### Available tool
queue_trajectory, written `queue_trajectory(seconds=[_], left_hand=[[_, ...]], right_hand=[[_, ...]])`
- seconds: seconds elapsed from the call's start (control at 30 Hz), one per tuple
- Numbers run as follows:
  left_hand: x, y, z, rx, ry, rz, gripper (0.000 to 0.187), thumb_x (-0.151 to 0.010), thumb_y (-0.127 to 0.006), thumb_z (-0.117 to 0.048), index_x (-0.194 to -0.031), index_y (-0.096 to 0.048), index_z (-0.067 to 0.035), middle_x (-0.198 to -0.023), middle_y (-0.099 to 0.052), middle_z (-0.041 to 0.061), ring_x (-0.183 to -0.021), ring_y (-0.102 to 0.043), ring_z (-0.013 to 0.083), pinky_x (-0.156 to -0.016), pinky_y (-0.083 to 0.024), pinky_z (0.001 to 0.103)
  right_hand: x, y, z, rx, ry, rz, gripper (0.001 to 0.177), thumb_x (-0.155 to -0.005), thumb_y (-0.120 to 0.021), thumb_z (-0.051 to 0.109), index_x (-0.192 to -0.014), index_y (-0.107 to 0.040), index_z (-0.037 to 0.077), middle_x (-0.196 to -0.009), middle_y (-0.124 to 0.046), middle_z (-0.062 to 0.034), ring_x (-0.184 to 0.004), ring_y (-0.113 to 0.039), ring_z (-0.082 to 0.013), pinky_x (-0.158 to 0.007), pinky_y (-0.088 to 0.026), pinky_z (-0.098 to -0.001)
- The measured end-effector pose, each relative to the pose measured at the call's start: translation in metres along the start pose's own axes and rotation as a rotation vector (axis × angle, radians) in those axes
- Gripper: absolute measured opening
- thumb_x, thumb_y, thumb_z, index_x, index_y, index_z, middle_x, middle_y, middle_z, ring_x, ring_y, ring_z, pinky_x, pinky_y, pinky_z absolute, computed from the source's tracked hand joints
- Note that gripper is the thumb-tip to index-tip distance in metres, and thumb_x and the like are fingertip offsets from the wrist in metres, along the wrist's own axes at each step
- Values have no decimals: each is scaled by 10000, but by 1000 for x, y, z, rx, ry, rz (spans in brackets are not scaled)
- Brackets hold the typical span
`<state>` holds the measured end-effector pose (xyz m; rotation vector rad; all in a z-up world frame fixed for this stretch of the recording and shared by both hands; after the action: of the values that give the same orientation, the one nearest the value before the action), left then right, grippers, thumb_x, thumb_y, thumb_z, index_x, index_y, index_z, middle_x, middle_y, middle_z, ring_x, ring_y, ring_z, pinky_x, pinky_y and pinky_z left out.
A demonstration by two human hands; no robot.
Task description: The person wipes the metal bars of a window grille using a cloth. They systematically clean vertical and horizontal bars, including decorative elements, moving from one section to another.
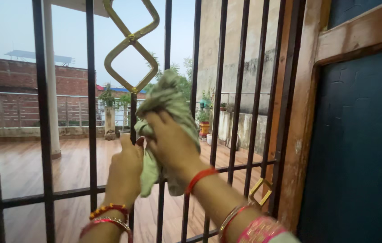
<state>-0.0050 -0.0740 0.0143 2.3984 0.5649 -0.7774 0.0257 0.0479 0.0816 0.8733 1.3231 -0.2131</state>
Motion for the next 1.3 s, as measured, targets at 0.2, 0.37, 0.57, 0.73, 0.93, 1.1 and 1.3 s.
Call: queue_trajectory(seconds=[0.2, 0.37, 0.57, 0.73, 0.93, 1.1, 1.3], left_hand=[[-9, -10, 13, 36, -129, -62, 238, -979, -437, -195, -1157, -412, -39, -819, -692, 311, -803, -674, 515, -696, -514, 596], [-8, -8, 12, 214, 34, 124, 247, -1028, -393, -260, -1116, -410, -30, -758, -707, 253, -661, -759, 378, -573, -590, 476], [-17, -19, 30, 395, 80, 172, 355, -1047, -339, -291, -1138, -484, 20, -779, -722, 217, -642, -777, 326, -561, -601, 407], [-12, -18, 34, 364, -138, 166, 373, -884, -534, -10, -1248, -460, -37, -797, -745, 159, -663, -798, 277, -568, -645, 379], [-11, -22, 43, 189, -65, 132, 460, -884, -559, -1, -1316, -406, -37, -870, -730, 163, -789, -796, 310, -652, -661, 404], [-17, -27, 59, 12, -99, 95, 350, -969, -405, -236, -1203, -525, -4, -904, -707, 272, -914, -667, 480, -808, -520, 544], [-4, -13, 36, 53, 13, 130, 338, -1001, -437, -299, -1131, -536, -4, -873, -748, 267, -898, -724, 433, -818, -537, 518]], right_hand=[[45, -15, 1, -34, -55, 56, 377, -867, -649, 100, -1237, -579, 107, -1222, -630, -127, -1082, -637, -372, -858, -535, -449], [34, -9, -9, 139, 29, 135, 284, -959, -621, 78, -1235, -580, 126, -1264, -644, -90, -1144, -676, -323, -925, -560, -441], [-42, 30, 10, 130, 228, -62, 460, -855, -680, 103, -1295, -549, 75, -1328, -562, -194, -1109, -626, -406, -887, -538, -456], [-67, 8, 18, 58, 224, 47, 369, -958, -594, 60, -1321, -534, 64, -1262, -647, -149, -1134, -663, -350, -949, -534, -426], [-29, -9, 15, -25, 225, -98, 301, -982, -569, 93, -1282, -581, 69, -1264, -652, -168, -1106, -668, -360, -927, -543, -419], [6, -14, 13, 115, 280, 53, 372, -909, -628, 154, -1270, -589, 74, -1223, -659, -143, -1076, -679, -334, -919, -532, -424], [-40, 12, 13, -25, -3, 388, 317, -978, -503, 262, -1266, -616, 191, -1189, -697, -65, -1052, -683, -235, -954, -529, -371]])
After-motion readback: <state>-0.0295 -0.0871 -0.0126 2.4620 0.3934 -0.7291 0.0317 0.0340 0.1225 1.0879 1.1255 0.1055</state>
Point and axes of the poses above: each hand's wrist, its own x-axis away from the middle knuckle, its own y-axis out of the back of the hand, z = x × y, the point moved 5 cm from there along -x, towards the middle knuckle
